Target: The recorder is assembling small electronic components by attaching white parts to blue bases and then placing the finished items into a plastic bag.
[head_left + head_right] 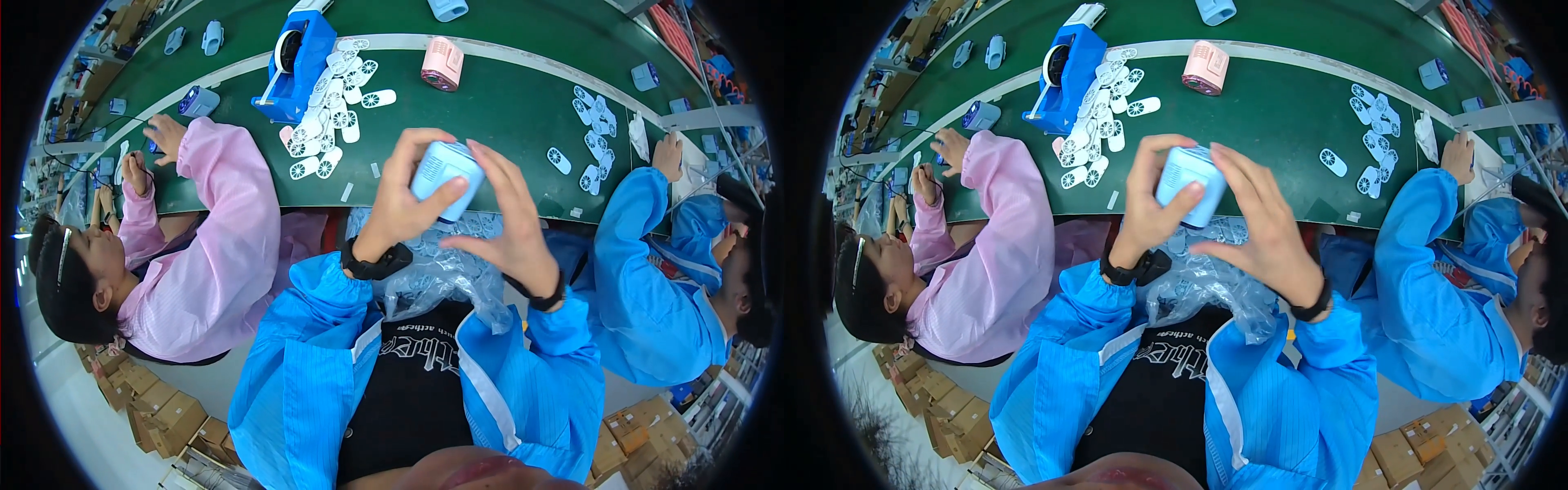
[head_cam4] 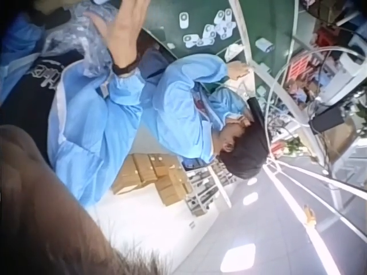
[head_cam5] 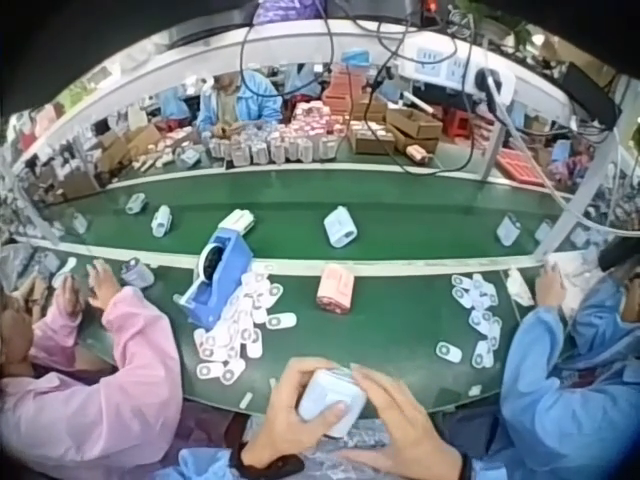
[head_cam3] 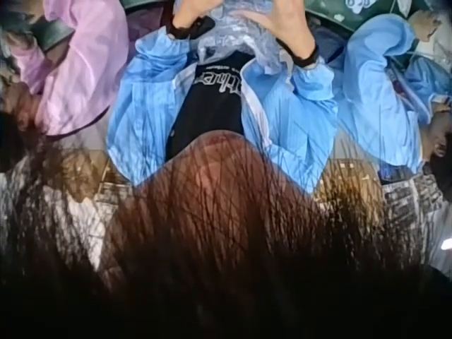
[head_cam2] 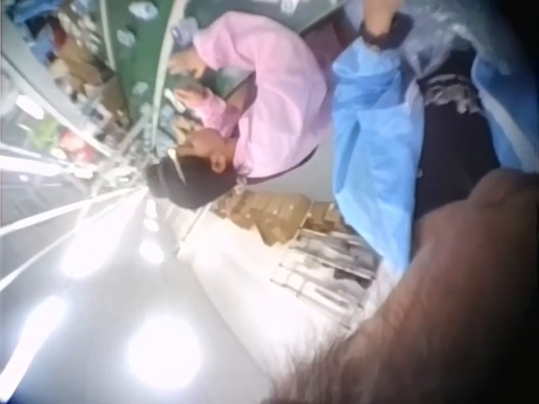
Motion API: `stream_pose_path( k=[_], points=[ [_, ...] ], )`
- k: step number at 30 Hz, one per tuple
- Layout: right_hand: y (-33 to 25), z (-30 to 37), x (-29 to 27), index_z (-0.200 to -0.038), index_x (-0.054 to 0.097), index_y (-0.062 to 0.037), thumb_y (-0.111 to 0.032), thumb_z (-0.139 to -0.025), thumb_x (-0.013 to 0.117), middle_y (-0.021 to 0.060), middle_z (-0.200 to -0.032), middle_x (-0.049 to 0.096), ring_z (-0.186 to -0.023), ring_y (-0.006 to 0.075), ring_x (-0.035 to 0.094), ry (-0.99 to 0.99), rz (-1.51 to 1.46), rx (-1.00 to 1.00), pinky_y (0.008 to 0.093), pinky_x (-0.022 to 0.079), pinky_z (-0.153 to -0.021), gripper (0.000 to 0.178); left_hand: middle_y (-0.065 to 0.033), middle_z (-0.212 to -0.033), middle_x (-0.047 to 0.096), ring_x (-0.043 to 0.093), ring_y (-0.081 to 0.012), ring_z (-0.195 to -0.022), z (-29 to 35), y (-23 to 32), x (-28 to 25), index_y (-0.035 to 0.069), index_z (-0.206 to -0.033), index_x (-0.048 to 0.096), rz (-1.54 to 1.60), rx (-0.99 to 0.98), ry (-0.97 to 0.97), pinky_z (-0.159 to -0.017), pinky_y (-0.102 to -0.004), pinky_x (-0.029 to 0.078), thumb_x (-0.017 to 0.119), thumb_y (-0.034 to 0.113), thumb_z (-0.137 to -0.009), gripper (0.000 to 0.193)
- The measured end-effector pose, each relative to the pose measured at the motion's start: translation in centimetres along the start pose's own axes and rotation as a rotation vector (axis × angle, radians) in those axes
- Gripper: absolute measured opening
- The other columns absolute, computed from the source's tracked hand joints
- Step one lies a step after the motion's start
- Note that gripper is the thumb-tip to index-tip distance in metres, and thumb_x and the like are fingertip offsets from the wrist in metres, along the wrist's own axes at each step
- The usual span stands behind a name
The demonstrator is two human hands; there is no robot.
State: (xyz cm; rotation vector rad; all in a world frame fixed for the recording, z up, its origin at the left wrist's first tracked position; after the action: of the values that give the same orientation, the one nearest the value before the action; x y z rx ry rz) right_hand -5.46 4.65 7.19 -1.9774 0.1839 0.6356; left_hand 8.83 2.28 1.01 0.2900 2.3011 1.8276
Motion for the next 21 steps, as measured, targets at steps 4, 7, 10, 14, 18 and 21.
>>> stream_pose_path(
  k=[4, 7, 10, 14, 18, 21],
  points=[
    [1.7, 0.8, 0.5, -0.145, 0.058, -0.0032, -0.008, -0.055, 0.097, 0.0163, -0.136, 0.068, -0.122, 0.0354, 0.063, 0.116, 0.139, -0.074, 0.0454, 0.050, -0.106, 0.098, -0.0200, -0.120, 0.068, 0.069, -0.0282, -0.111, -1.0, 0.5, -0.1, 0.000, -0.141, 0.048, 0.146, 0.206, 0.203, -0.095, -0.0406, 0.056, 0.074, 0.025, -0.098, 0.056],
    [1.4, 0.4, 0.6, -0.136, 0.062, -0.0045, -0.008, -0.053, 0.097, 0.0162, -0.135, 0.068, -0.120, 0.0350, 0.064, 0.142, 0.126, -0.094, 0.0446, 0.052, -0.103, 0.091, -0.0228, -0.119, 0.067, 0.069, -0.0306, -0.112, -0.3, 0.7, -0.9, -0.001, -0.139, 0.048, 0.243, 0.365, 0.269, -0.095, -0.0430, 0.056, 0.069, 0.027, -0.100, 0.052],
    [1.3, 0.5, 1.1, -0.136, 0.063, -0.0041, -0.009, -0.050, 0.096, 0.0154, -0.135, 0.068, -0.116, 0.0356, 0.064, 0.174, 0.100, -0.117, 0.0430, 0.051, -0.099, 0.092, -0.0266, -0.121, 0.065, 0.067, -0.0330, -0.113, 0.1, 0.6, -1.2, -0.003, -0.137, 0.047, 0.341, 0.397, 0.246, -0.096, -0.0454, 0.055, 0.064, 0.028, -0.101, 0.050],
    [1.6, 1.1, 1.4, -0.136, 0.064, -0.0042, -0.010, -0.050, 0.095, 0.0152, -0.133, 0.068, -0.114, 0.0352, 0.065, 0.203, 0.012, -0.077, 0.0424, 0.051, -0.097, 0.092, -0.0289, -0.120, 0.065, 0.067, -0.0334, -0.109, 0.2, 2.0, -1.2, -0.003, -0.133, 0.048, 0.144, 0.476, 0.274, -0.097, -0.0461, 0.055, 0.062, 0.028, -0.102, 0.046],
    [2.1, 1.2, 1.7, -0.138, 0.062, -0.0050, -0.010, -0.053, 0.097, 0.0150, -0.133, 0.068, -0.116, 0.0338, 0.065, 0.193, -0.042, -0.040, 0.0424, 0.052, -0.098, 0.092, -0.0288, -0.117, 0.065, 0.066, -0.0331, -0.107, 0.4, 1.8, -1.2, -0.005, -0.133, 0.048, 0.337, 0.436, 0.295, -0.098, -0.0463, 0.054, 0.061, 0.027, -0.102, 0.046],
    [2.4, 0.8, 1.9, -0.141, 0.059, -0.0042, -0.011, -0.057, 0.098, 0.0153, -0.134, 0.067, -0.120, 0.0328, 0.065, 0.176, -0.098, -0.023, 0.0423, 0.053, -0.100, 0.093, -0.0271, -0.116, 0.065, 0.066, -0.0333, -0.107, 0.5, 2.0, -1.6, -0.005, -0.132, 0.049, 0.201, 0.461, 0.305, -0.096, -0.0454, 0.054, 0.061, 0.026, -0.102, 0.045]
  ],
)
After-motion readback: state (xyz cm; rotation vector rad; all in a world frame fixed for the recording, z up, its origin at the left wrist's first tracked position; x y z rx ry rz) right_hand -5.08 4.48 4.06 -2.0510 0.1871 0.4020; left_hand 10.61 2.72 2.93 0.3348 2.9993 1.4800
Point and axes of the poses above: each hand's wrist, its own z-axis away from the middle knuckle, its own x-axis out of the palm, y = z × x, the point moved 9 cm from there along -z, towards the middle knuckle
